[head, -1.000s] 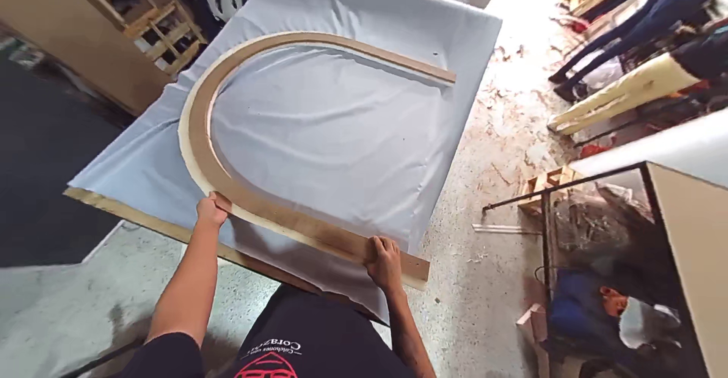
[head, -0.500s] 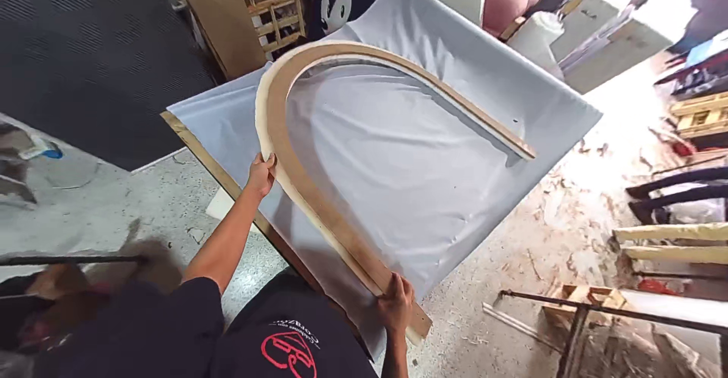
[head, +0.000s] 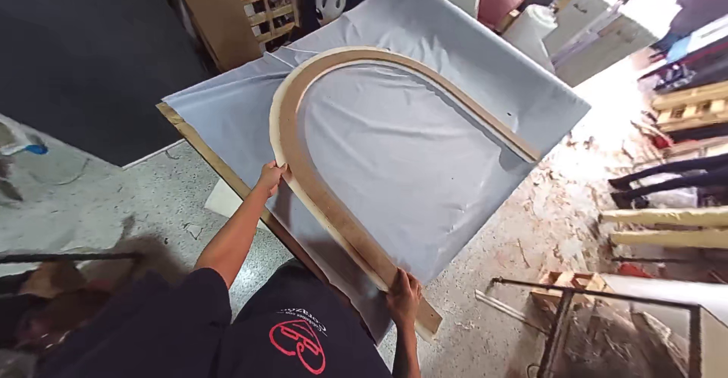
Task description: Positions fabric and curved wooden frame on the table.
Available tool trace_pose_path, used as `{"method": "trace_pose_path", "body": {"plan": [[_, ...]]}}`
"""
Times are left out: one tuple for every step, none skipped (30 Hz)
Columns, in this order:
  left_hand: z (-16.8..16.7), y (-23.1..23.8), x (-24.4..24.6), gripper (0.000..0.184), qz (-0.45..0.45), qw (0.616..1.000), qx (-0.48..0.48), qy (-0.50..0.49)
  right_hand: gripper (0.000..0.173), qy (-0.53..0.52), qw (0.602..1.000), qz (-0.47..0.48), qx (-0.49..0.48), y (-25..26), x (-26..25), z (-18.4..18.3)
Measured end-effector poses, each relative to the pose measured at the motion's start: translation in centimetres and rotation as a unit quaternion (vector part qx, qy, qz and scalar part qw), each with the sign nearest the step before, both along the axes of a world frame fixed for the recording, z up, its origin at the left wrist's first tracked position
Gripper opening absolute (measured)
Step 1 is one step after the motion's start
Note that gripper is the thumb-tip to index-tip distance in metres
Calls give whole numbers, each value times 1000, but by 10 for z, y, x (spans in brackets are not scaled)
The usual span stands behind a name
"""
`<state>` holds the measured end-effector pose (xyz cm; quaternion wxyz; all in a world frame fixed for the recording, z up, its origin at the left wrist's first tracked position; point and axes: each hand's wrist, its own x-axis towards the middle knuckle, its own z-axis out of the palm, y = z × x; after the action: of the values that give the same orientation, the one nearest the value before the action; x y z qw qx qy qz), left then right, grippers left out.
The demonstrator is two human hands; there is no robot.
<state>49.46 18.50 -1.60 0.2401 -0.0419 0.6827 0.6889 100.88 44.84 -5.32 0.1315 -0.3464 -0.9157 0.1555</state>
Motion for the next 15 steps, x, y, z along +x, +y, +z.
{"method": "trace_pose_path", "body": {"plan": [[6,1,-1,38,4,1000,2,6,80,-4,1000,-1,-2,-1,-3,3],[12,2,0,37,3,1000,2,10,80,-5,1000,-2,-8,-4,-5,5],[15,5,2,37,-4,1000,-6,11,81,-11,1000,-4,-15,-6,-4,9],[16,8,3,38,-10,999,-30,16,82,-21,1000,-4,-20,-7,-4,11],[17,9,3,41,-12,996,-78,35,85,-34,999,-2,-23,-5,-8,13],[16,7,4,45,-11,987,-149,67,87,-47,999,0,-24,-5,-11,13],[17,2,9,51,-10,970,-220,103,89,-60,998,3,-24,-7,-12,14],[17,-4,15,56,-14,952,-273,137,91,-67,997,7,-26,-7,-12,15],[14,-7,23,58,-20,940,-300,161,91,-69,997,9,-29,-7,-10,17],[12,-10,35,57,-28,934,-310,176,89,-70,997,10,-31,-6,-10,19],[11,-14,48,54,-43,932,-310,182,88,-67,997,12,-32,-6,-11,21],[10,-20,64,51,-63,934,-302,183,86,-62,998,15,-31,-6,-11,22],[10,-28,82,49,-84,935,-294,182,85,-54,998,17,-29,-7,-10,23],[10,-38,98,48,-103,933,-292,183,84,-45,998,18,-27,-7,-10,26],[9,-51,114,46,-116,931,-294,183,83,-37,999,17,-23,-9,-9,31]]}}
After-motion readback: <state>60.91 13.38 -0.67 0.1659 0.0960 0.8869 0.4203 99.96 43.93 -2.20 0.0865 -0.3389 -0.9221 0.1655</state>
